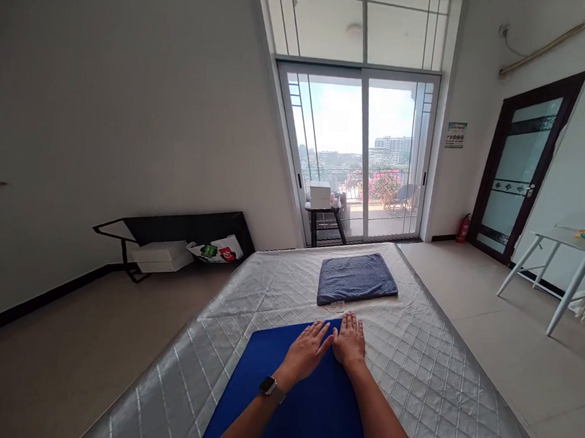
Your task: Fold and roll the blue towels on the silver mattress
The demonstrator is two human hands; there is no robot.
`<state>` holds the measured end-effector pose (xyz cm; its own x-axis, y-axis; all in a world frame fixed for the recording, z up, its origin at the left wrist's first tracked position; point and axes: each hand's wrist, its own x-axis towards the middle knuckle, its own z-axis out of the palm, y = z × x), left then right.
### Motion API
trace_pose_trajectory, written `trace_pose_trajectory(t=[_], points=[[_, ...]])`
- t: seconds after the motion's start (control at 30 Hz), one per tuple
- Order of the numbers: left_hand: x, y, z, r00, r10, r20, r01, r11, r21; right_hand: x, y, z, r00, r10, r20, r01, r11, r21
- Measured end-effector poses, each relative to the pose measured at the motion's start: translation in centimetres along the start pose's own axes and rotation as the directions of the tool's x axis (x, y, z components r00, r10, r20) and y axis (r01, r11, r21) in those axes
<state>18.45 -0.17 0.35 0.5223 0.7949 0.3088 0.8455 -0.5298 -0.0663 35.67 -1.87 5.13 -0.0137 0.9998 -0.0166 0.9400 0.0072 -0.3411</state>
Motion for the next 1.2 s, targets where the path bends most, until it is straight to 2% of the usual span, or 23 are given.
trace_pose_trajectory(t=[0.1, 0.2, 0.3, 0.47, 0.57, 0.7, 0.87, 1.0, 1.1, 1.2], points=[[1.7, 1.8, 1.2, 0.999, 0.049, 0.004, -0.049, 0.998, -0.035, -0.1, 0.3, 0.0, 0.999, -0.040, 0.024, 0.041, 0.999, -0.023], [1.4, 0.9, 1.7, 1.000, 0.030, 0.004, -0.030, 0.999, -0.039, -0.3, 0.1, -0.3, 1.000, -0.026, 0.014, 0.026, 0.999, -0.026], [-1.0, -2.1, 1.9, 0.999, -0.030, 0.017, 0.030, 0.999, -0.020, -0.5, -0.4, -0.6, 1.000, -0.001, -0.007, 0.001, 1.000, -0.018], [-6.9, -8.9, 1.4, 0.967, -0.254, 0.029, 0.247, 0.957, 0.151, -0.6, -0.6, -0.9, 1.000, 0.007, 0.006, -0.007, 1.000, -0.016], [-8.8, -10.8, 0.9, 0.939, -0.345, 0.000, 0.340, 0.925, 0.168, -0.4, -0.4, -0.9, 1.000, 0.011, 0.010, -0.011, 1.000, -0.029], [-8.7, -10.4, 0.2, 0.908, -0.420, -0.020, 0.417, 0.895, 0.156, -0.1, -0.2, -0.5, 1.000, 0.016, 0.010, -0.016, 0.999, -0.049], [-8.2, -9.6, -0.3, 0.923, -0.378, 0.066, 0.361, 0.914, 0.187, 0.2, 0.2, -0.1, 1.000, 0.018, -0.006, -0.018, 0.997, -0.072], [-7.9, -9.2, -0.6, 0.888, -0.458, 0.037, 0.450, 0.883, 0.132, 0.1, 0.2, -0.3, 1.000, 0.024, -0.002, -0.024, 0.994, -0.106], [-7.8, -8.9, -0.7, 0.907, -0.420, 0.038, 0.414, 0.904, 0.107, 0.0, 0.1, -0.7, 0.999, 0.031, 0.009, -0.030, 0.991, -0.132], [-7.7, -8.6, -0.9, 0.899, -0.435, 0.041, 0.430, 0.897, 0.099, -0.1, 0.0, -1.0, 0.999, 0.041, 0.019, -0.037, 0.988, -0.151]])
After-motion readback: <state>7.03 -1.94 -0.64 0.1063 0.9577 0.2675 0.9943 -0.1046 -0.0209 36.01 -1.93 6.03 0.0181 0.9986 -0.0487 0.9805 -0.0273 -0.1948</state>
